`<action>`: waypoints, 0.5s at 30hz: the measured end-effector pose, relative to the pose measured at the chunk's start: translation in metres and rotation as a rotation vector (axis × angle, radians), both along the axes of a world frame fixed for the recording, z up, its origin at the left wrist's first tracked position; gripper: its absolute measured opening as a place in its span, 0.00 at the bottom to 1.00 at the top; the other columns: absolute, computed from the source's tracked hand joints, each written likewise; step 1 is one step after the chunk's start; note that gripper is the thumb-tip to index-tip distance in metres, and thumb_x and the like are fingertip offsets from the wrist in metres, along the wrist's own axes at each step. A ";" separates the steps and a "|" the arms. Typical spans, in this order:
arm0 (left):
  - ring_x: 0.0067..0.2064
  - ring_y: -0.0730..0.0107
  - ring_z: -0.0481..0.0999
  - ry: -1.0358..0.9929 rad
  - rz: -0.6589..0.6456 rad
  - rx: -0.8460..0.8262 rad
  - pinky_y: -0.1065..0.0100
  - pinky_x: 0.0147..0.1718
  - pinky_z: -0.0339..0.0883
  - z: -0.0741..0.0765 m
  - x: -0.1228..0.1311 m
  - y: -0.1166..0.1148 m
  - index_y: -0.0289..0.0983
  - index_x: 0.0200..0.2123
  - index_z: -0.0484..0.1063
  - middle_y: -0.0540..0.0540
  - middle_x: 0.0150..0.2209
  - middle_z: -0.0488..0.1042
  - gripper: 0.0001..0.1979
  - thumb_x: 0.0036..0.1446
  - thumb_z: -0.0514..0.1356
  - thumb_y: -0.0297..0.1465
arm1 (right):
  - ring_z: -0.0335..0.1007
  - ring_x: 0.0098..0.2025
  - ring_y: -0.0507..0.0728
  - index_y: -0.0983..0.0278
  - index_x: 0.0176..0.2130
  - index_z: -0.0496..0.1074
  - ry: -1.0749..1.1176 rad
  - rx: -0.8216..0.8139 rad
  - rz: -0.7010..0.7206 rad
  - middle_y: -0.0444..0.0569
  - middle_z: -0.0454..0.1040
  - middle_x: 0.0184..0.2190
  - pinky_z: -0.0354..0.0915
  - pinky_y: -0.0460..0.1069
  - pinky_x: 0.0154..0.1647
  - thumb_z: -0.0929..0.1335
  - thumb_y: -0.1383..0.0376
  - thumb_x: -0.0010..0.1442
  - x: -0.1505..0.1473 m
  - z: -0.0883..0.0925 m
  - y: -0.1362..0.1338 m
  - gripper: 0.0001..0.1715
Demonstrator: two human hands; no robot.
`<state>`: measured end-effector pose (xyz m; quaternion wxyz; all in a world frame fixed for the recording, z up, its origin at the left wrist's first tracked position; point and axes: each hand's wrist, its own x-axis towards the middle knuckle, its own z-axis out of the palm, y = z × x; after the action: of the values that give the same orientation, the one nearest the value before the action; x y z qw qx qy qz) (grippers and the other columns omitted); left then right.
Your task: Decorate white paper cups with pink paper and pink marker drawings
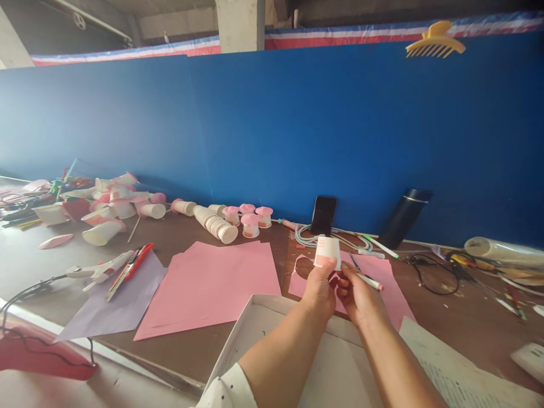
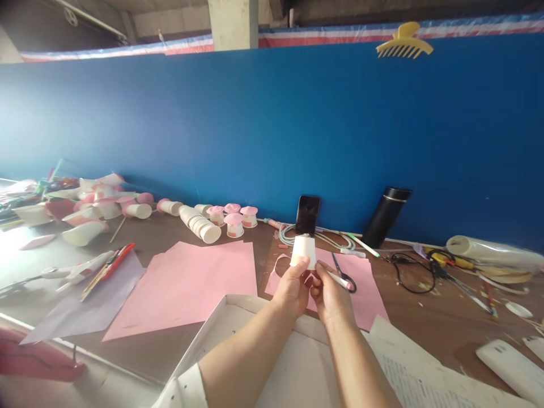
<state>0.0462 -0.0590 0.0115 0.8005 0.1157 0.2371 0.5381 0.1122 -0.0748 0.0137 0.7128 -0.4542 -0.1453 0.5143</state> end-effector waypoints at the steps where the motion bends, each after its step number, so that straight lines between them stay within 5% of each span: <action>1: 0.26 0.76 0.66 -0.003 0.004 -0.016 0.74 0.23 0.56 0.000 0.000 0.001 0.32 0.33 0.70 0.49 0.26 0.67 0.15 0.43 0.68 0.33 | 0.58 0.18 0.44 0.65 0.35 0.70 -0.015 -0.001 0.002 0.40 0.69 0.21 0.53 0.37 0.12 0.76 0.67 0.38 0.000 -0.001 0.000 0.21; 6: 0.32 0.77 0.70 0.004 0.078 -0.021 0.75 0.32 0.60 -0.002 -0.002 0.004 0.32 0.37 0.72 0.46 0.32 0.71 0.15 0.46 0.66 0.31 | 0.60 0.20 0.45 0.64 0.42 0.72 -0.297 -0.092 -0.052 0.45 0.75 0.27 0.56 0.40 0.15 0.74 0.62 0.40 0.003 -0.005 0.001 0.26; 15: 0.31 0.79 0.68 -0.005 0.179 -0.040 0.75 0.29 0.59 -0.002 -0.004 0.010 0.35 0.35 0.73 0.47 0.36 0.73 0.14 0.43 0.68 0.29 | 0.69 0.26 0.54 0.58 0.52 0.72 -1.000 -0.255 -0.191 0.47 0.76 0.29 0.64 0.50 0.29 0.62 0.47 0.57 0.012 0.010 -0.010 0.29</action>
<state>0.0425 -0.0491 0.0093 0.7520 0.0770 0.2552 0.6029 0.1246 -0.0844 0.0235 0.5390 -0.7387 -0.3620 0.1809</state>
